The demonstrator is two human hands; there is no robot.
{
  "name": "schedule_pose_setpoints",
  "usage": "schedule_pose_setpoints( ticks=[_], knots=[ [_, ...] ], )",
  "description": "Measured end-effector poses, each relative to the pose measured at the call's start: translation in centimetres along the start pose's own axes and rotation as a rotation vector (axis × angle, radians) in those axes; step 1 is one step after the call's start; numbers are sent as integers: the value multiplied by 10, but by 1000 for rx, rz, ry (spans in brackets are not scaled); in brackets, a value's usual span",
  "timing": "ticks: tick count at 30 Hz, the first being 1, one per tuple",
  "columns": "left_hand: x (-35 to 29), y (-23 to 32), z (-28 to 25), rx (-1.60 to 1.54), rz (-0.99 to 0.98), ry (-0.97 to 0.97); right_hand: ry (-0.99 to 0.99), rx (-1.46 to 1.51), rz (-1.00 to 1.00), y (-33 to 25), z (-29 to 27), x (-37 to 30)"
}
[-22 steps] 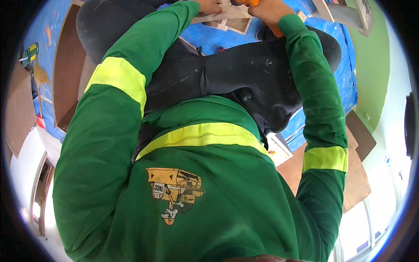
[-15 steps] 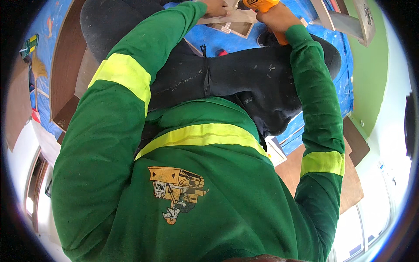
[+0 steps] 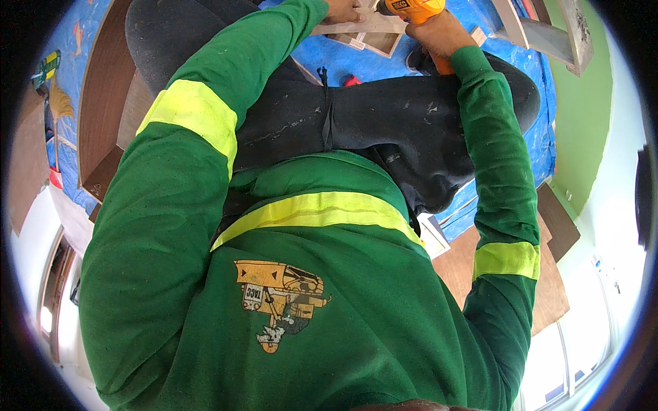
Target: The person assembles a wooden drawer by marking and drilling pilot holes, then driving screws to attach side panels to the drawer base. They use a cordless drill and a pencil, working while seated on the floor.
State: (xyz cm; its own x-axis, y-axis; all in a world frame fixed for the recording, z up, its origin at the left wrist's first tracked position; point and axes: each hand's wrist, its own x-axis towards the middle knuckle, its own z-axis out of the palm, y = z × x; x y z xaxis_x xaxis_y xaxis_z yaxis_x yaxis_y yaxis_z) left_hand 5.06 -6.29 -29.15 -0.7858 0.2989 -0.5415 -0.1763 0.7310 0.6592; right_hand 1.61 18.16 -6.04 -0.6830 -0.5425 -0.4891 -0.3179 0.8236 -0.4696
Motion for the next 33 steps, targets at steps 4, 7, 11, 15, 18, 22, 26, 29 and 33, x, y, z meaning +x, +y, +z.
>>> schedule_pose_setpoints(
  ticks=[4, 7, 11, 15, 18, 22, 26, 29, 33],
  knots=[
    [-1, 5, -11, 13, -14, -94, 16, 9, -70, -9, -3, 0],
    [-5, 7, -5, 11, -19, 18, 58, -4, -189, -9, -3, 0],
    [-4, 2, -4, 28, 6, 16, 59, 28, -265, -4, 2, 3],
    [-3, 2, -5, 18, 5, 9, 67, -14, -291, -1, 5, 5],
    [-6, 5, -7, 7, -1, -5, 47, -1, -253, -2, 6, 2],
    [-13, 12, -13, 2, -4, -5, 103, -17, -400, -3, 8, 3],
    [-13, 14, -13, -3, -7, -16, 77, -18, -359, -6, 6, -2],
    [-7, 6, -9, -5, -18, -6, 97, -95, -272, -2, 10, -1],
    [-8, -6, -1, 72, 54, 100, 35, -65, 0, -4, 10, 1]
  ],
)
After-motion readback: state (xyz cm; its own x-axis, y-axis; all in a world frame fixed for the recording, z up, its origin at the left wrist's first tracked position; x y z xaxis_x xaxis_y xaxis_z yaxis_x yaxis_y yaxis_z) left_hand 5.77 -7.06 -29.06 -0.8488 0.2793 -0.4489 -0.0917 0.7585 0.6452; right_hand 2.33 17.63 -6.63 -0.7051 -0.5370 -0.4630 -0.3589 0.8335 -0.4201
